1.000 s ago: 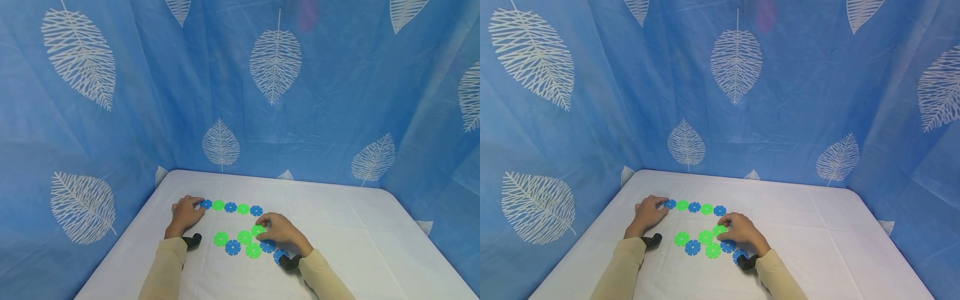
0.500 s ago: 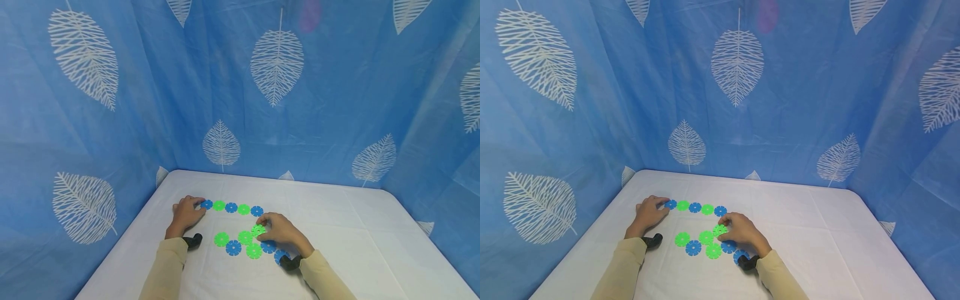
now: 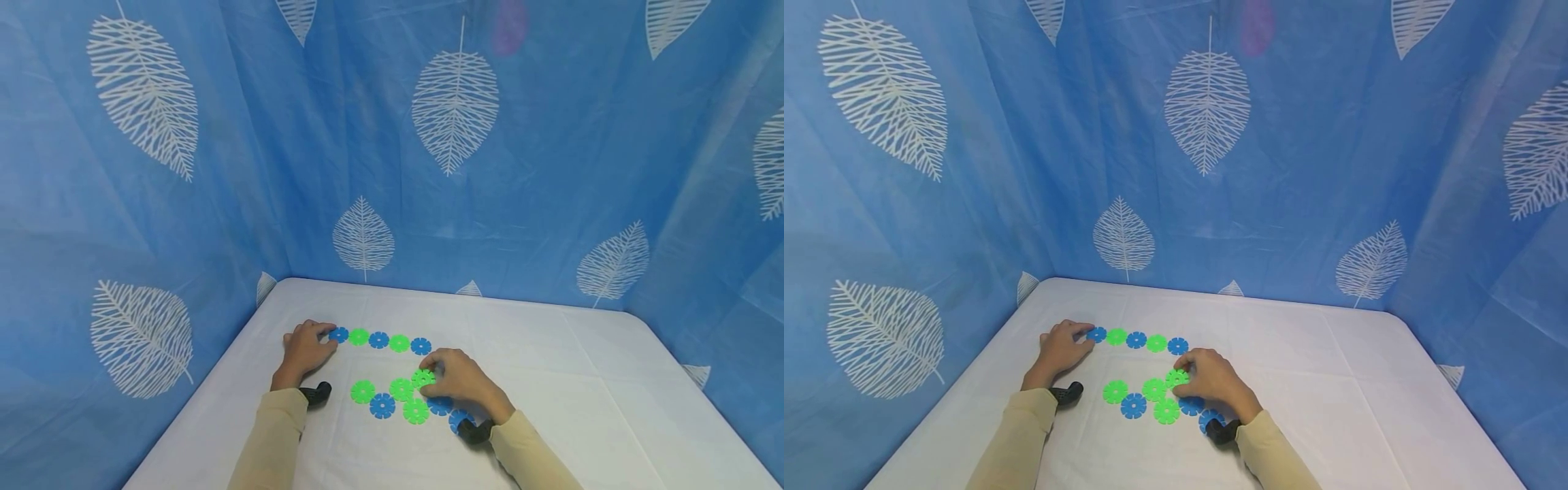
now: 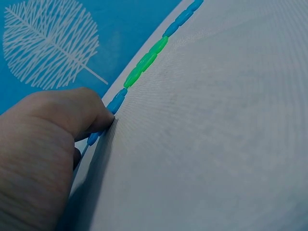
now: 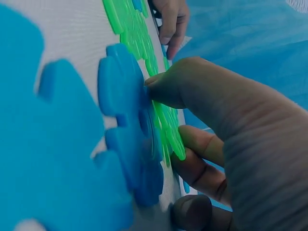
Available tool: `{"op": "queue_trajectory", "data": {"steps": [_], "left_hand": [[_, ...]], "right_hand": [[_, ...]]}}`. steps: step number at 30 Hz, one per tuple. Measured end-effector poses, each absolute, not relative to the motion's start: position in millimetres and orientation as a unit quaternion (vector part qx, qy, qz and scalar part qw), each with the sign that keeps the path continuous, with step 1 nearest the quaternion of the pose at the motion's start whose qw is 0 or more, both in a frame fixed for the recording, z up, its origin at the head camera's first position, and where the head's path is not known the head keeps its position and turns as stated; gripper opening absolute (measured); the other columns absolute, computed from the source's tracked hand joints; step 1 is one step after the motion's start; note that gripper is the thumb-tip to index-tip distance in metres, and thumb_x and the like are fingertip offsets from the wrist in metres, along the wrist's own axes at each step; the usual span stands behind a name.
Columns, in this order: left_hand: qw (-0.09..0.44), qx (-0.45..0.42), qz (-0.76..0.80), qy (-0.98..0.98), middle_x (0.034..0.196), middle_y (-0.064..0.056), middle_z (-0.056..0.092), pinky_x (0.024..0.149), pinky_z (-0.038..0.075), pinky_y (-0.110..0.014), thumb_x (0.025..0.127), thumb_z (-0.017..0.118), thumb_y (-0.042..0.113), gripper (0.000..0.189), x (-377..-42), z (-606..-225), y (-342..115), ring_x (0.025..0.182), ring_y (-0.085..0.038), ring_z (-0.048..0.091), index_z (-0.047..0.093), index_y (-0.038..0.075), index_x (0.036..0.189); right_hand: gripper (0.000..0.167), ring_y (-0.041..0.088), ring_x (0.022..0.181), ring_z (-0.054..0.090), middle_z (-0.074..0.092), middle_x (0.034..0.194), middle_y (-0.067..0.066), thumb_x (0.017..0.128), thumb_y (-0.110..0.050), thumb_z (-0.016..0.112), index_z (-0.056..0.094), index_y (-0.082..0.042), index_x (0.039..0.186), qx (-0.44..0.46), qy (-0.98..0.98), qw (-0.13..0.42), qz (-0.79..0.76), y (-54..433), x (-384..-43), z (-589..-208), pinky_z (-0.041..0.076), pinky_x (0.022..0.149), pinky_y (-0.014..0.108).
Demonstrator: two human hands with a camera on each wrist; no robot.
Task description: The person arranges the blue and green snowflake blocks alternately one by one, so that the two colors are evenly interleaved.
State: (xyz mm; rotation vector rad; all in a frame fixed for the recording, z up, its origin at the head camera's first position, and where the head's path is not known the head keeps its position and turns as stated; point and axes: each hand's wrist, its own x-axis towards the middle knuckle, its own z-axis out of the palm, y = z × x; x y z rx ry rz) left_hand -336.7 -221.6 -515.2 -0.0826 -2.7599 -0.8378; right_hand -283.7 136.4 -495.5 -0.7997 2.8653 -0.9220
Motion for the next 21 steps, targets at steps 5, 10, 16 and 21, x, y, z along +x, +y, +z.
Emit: {"op": "queue_trajectory", "data": {"steps": [5,10,16,21], "left_hand": [[0.125,-0.025,-0.287,-0.949,0.116,-0.006,0.066,0.084,0.031,-0.047,0.084,0.07,0.034,0.039,-335.9,-515.2,-220.6,0.109,-0.027,0.058,0.073,0.026,0.122],[0.122,-0.024,-0.282,-0.951,0.117,-0.007,0.066,0.085,0.031,-0.048,0.084,0.07,0.035,0.04,-335.8,-514.9,-220.3,0.11,-0.028,0.058,0.073,0.026,0.123],[0.117,-0.024,-0.281,-0.952,0.118,-0.007,0.065,0.086,0.031,-0.048,0.085,0.069,0.035,0.04,-336.5,-515.4,-220.6,0.111,-0.028,0.057,0.072,0.026,0.124],[0.119,-0.025,-0.286,-0.95,0.118,-0.007,0.065,0.085,0.031,-0.048,0.084,0.069,0.035,0.04,-337.4,-516.6,-220.7,0.11,-0.028,0.057,0.072,0.025,0.123]], "right_hand": [[0.039,0.008,0.096,0.063,0.068,0.1,-0.016,0.072,-0.047,0.085,0.074,-0.03,0.105,-0.254,0.927,-0.012,-0.274,136.0,-281.8,-495.7,0.052,0.083,0.036],[0.037,0.005,0.092,0.063,0.067,0.096,-0.019,0.07,-0.048,0.085,0.074,-0.031,0.101,-0.26,0.929,-0.038,-0.261,136.8,-281.8,-497.6,0.052,0.081,0.034],[0.033,0.001,0.08,0.058,0.063,0.09,-0.022,0.07,-0.043,0.085,0.073,-0.032,0.099,-0.268,0.92,-0.085,-0.272,138.4,-284.8,-498.8,0.049,0.072,0.027],[0.033,0.001,0.066,0.051,0.064,0.091,-0.021,0.069,-0.039,0.086,0.073,-0.031,0.099,-0.268,0.914,-0.101,-0.288,140.8,-286.9,-496.9,0.044,0.06,0.022]]}}
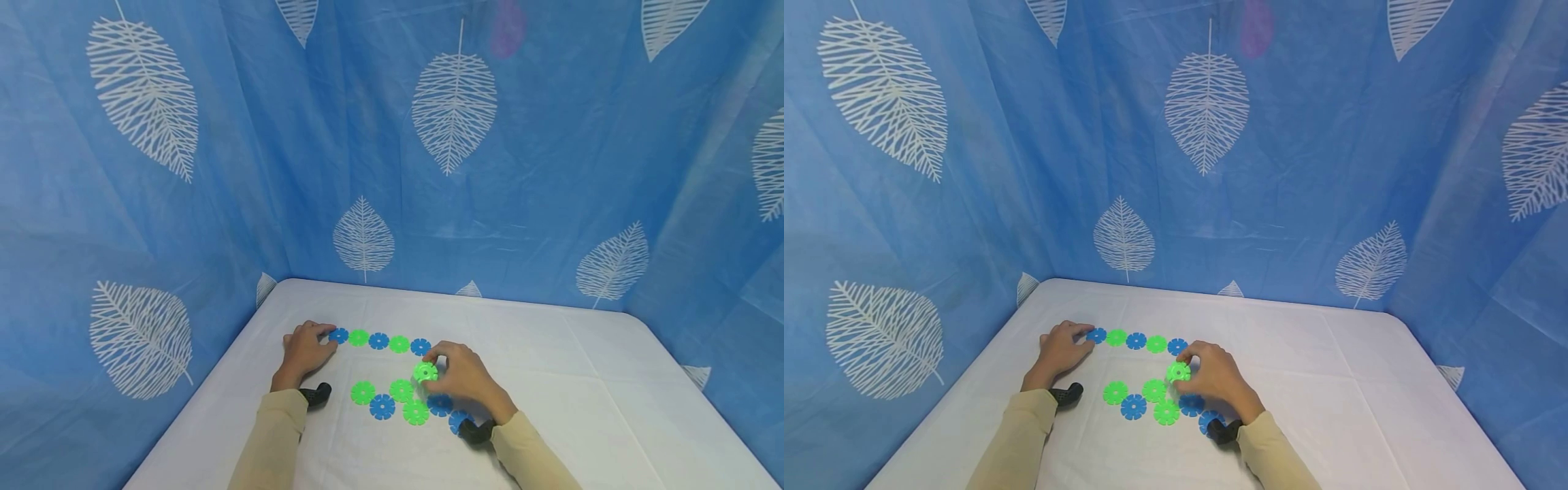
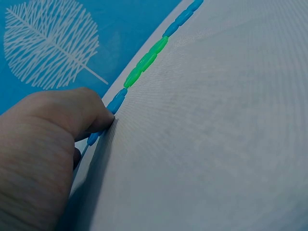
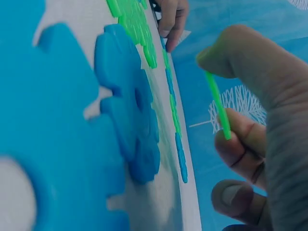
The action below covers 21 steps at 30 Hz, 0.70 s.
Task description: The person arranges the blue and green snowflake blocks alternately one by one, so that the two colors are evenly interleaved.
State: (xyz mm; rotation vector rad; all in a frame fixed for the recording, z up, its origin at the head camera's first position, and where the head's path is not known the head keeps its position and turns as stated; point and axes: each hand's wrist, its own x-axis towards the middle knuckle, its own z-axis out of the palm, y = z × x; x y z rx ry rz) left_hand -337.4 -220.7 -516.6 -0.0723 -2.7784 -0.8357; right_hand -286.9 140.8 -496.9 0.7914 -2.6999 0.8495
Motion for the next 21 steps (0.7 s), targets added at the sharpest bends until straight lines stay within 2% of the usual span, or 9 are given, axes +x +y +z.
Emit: {"op": "queue_trajectory", "data": {"steps": [9,21], "left_hand": [[0.119,-0.023,-0.283,-0.952,0.119,-0.007,0.065,0.085,0.031,-0.048,0.085,0.07,0.034,0.04,-338,-517,-219,0.111,-0.028,0.057,0.072,0.025,0.124],[0.116,-0.021,-0.285,-0.951,0.12,-0.008,0.064,0.087,0.03,-0.049,0.085,0.07,0.034,0.04,-335,-514,-218,0.113,-0.029,0.056,0.072,0.024,0.124]], "right_hand": [[0.032,0.0,0.059,0.047,0.064,0.09,-0.019,0.069,-0.036,0.085,0.072,-0.031,0.098,0.286,-0.902,0.121,0.3,146,-289,-486,0.041,0.053,0.022],[0.033,0.003,0.057,0.047,0.065,0.091,-0.014,0.069,-0.037,0.086,0.072,-0.029,0.098,0.256,-0.908,0.139,0.303,156,-305,-474,0.042,0.053,0.024]]}}
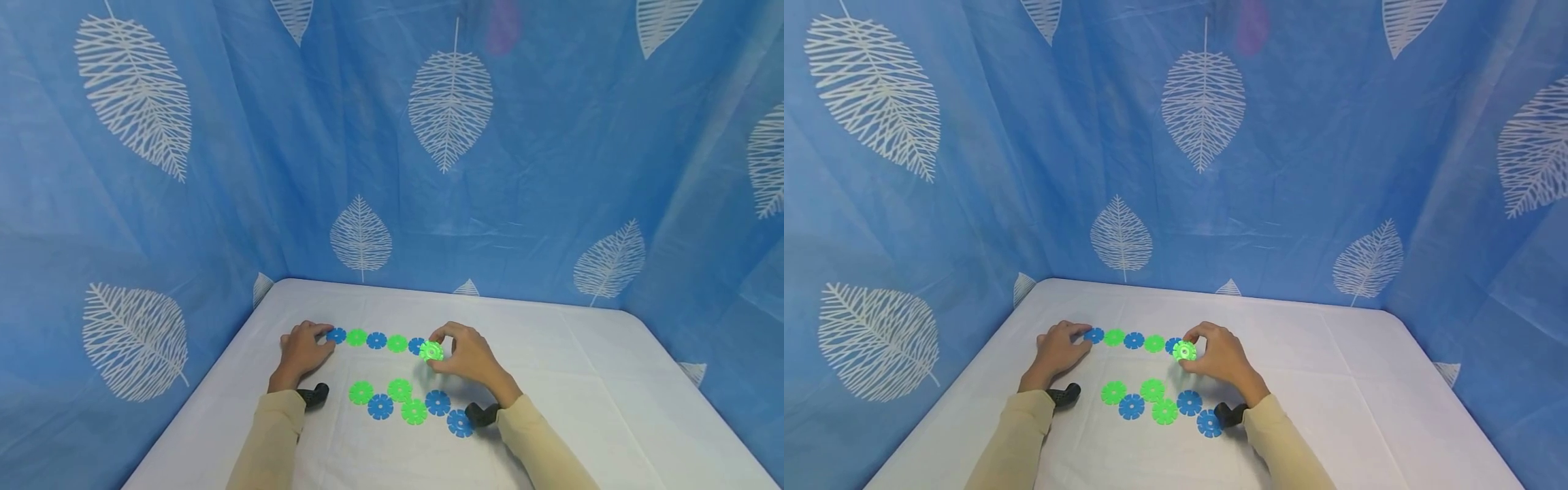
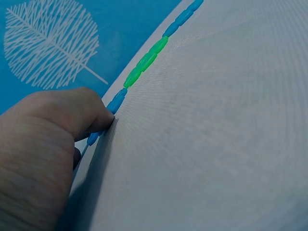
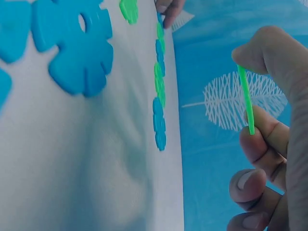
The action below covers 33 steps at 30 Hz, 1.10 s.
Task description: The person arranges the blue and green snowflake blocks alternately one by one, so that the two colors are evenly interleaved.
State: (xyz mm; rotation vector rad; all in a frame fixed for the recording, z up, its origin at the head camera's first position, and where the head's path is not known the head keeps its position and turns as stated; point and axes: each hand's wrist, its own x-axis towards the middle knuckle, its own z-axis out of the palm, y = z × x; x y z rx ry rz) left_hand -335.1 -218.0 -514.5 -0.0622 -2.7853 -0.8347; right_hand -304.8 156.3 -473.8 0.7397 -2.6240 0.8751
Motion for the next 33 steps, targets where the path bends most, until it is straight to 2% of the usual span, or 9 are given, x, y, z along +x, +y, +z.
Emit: {"op": "queue_trajectory", "data": {"steps": [12,18,25,33], "left_hand": [[0.118,-0.023,-0.288,-0.95,0.117,-0.008,0.065,0.086,0.03,-0.048,0.084,0.07,0.035,0.04,-335,-515,-219,0.11,-0.028,0.057,0.073,0.024,0.123],[0.121,-0.023,-0.284,-0.951,0.118,-0.009,0.065,0.086,0.03,-0.048,0.084,0.07,0.034,0.04,-335,-514,-219,0.11,-0.029,0.057,0.073,0.023,0.123],[0.118,-0.023,-0.284,-0.951,0.117,-0.01,0.065,0.084,0.03,-0.048,0.084,0.069,0.033,0.041,-334,-512,-220,0.11,-0.03,0.057,0.072,0.022,0.124],[0.12,-0.025,-0.29,-0.949,0.116,-0.009,0.065,0.085,0.03,-0.047,0.084,0.069,0.034,0.04,-333,-512,-221,0.109,-0.029,0.057,0.073,0.023,0.123]], "right_hand": [[0.036,0.007,0.058,0.05,0.067,0.098,-0.007,0.072,-0.039,0.085,0.073,-0.026,0.103,0.199,-0.92,0.123,0.314,168,-326,-484,0.042,0.054,0.026],[0.036,0.01,0.074,0.056,0.068,0.097,-0.007,0.071,-0.039,0.085,0.074,-0.024,0.102,0.191,-0.923,0.11,0.314,170,-333,-488,0.046,0.065,0.03],[0.035,0.015,0.095,0.062,0.068,0.095,-0.008,0.071,-0.038,0.086,0.074,-0.023,0.1,0.167,-0.936,0.063,0.303,171,-333,-491,0.051,0.086,0.046],[0.034,0.014,0.092,0.06,0.067,0.092,-0.008,0.072,-0.04,0.086,0.074,-0.024,0.099,0.159,-0.942,0.05,0.291,172,-333,-496,0.05,0.084,0.045]]}}
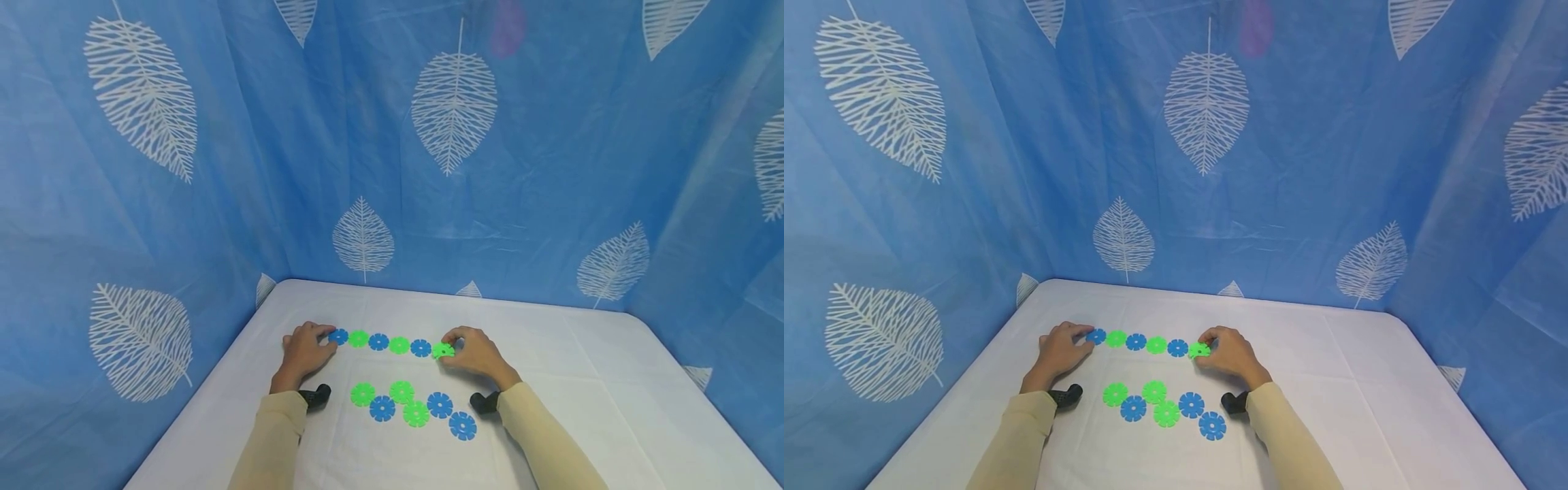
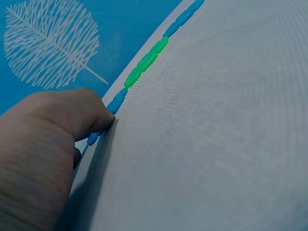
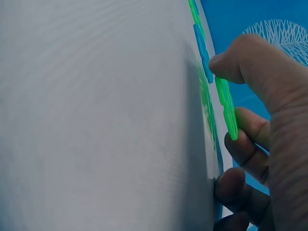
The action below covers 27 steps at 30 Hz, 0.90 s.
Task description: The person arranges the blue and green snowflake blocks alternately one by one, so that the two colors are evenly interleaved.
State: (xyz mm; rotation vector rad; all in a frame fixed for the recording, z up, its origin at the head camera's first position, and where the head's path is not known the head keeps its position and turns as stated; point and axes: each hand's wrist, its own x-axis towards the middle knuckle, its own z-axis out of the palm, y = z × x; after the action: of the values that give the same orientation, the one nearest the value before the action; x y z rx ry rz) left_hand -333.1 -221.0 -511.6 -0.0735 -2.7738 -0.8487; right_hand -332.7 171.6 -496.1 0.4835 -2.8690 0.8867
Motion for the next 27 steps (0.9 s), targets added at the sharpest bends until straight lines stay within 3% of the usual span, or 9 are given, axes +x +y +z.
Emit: {"op": "queue_trajectory", "data": {"steps": [9,27], "left_hand": [[0.121,-0.024,-0.289,-0.949,0.117,-0.008,0.065,0.085,0.031,-0.048,0.084,0.07,0.034,0.04,-334.4,-513.8,-220.0,0.11,-0.029,0.057,0.073,0.024,0.123],[0.12,-0.023,-0.288,-0.95,0.119,-0.008,0.065,0.086,0.03,-0.047,0.084,0.069,0.035,0.04,-335.3,-514.3,-220.4,0.111,-0.029,0.057,0.073,0.024,0.122]], "right_hand": [[0.036,0.012,0.09,0.059,0.066,0.094,-0.008,0.072,-0.044,0.085,0.074,-0.025,0.102,0.143,-0.949,0.045,0.279,169.0,-334.7,-498.5,0.05,0.082,0.043],[0.037,0.018,0.101,0.063,0.07,0.102,-0.005,0.074,-0.04,0.085,0.075,-0.025,0.107,0.137,-0.948,0.018,0.287,169.9,-336.9,-498.2,0.049,0.09,0.048]]}}
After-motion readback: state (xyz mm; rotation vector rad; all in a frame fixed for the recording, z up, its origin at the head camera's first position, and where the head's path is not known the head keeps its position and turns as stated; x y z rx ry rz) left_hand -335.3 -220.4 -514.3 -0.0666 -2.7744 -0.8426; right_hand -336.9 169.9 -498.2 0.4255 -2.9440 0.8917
